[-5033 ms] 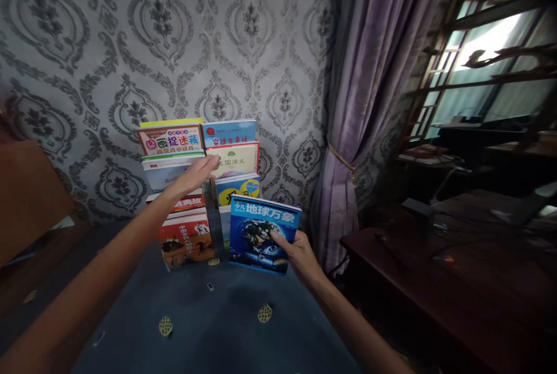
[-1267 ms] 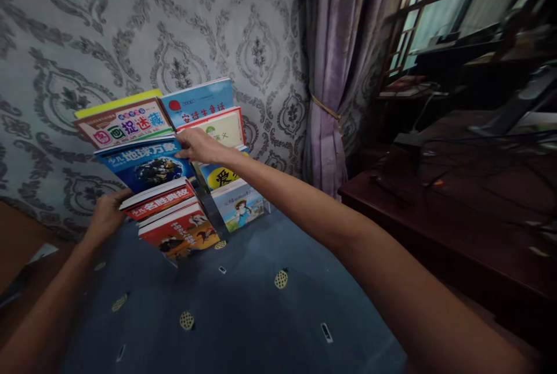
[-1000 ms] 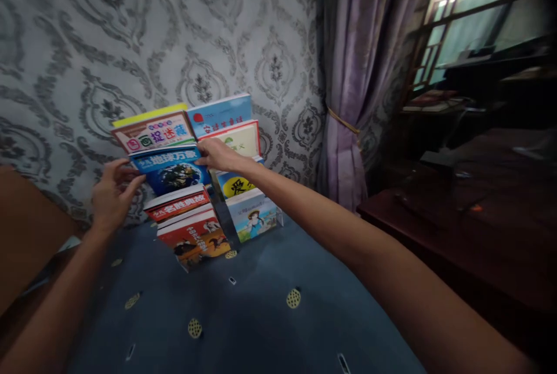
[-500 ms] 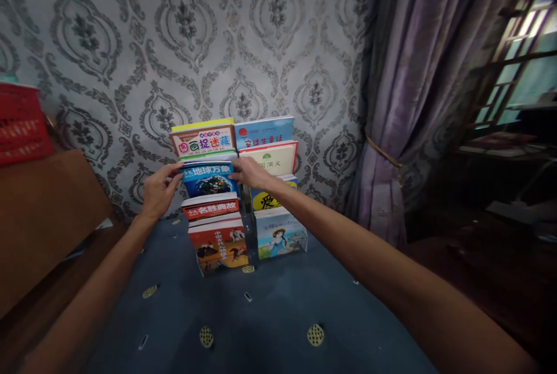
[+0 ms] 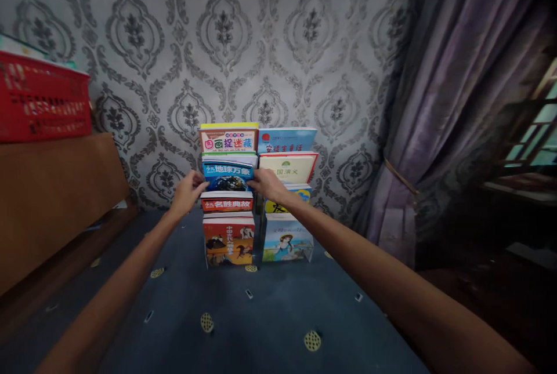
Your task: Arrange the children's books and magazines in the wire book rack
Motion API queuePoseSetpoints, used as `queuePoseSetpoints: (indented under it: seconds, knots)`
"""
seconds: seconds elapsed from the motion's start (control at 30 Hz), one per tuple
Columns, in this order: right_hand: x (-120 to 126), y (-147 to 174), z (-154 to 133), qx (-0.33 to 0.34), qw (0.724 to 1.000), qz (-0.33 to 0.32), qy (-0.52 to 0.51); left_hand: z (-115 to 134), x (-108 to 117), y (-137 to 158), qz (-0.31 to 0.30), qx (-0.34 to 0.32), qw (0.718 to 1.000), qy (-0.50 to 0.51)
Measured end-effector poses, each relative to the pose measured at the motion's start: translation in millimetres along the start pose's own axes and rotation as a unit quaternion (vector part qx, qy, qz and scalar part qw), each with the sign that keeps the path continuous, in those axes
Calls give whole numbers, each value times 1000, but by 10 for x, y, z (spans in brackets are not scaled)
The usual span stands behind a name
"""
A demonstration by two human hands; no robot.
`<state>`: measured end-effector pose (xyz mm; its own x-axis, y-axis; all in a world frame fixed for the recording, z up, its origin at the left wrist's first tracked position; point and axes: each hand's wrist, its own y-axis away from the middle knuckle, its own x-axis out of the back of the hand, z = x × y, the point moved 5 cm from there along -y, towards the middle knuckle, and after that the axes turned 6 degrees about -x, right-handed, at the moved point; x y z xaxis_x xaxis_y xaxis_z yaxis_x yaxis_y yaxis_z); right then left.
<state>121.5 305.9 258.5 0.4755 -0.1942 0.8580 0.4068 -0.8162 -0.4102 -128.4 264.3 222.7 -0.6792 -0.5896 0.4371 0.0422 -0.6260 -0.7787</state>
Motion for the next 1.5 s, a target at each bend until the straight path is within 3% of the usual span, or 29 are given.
queuePoseSetpoints:
  seconds: [0.1,0.27,0.37,0.57,0.77,0.93,1.03,1.2,1.5]
  knots:
    - [-21,-43,12,-19,999,-21,-18,-4,-22,17,-46,-13,999,-19]
    - [-132,-170,141,-61,972,-86,-210,23,-73,12,-96,-58,993,-47]
    - [-178,-213,209,-85,955,-107,-263,12,-78,2,-96,-71,991,-51]
    - [-187,-235,223,-104,943,-125,-289,43,-44,2,-104,-76,990,-49]
    - [-175,-195,198,-86,953,-109,-271,190,135,-134,-10,-53,998,-35]
    - [-114,-118,155,-65,957,-109,-261,335,160,-219,-34,-59,997,47]
    - [-31,-47,87,-50,936,-132,-323,337,154,-206,-38,-34,994,95]
    - [30,0,121,-151,890,-119,-414,257,115,-177,-36,-10,985,169]
    - [31,-88,114,-237,829,-161,-479,73,41,-139,-71,13,972,224]
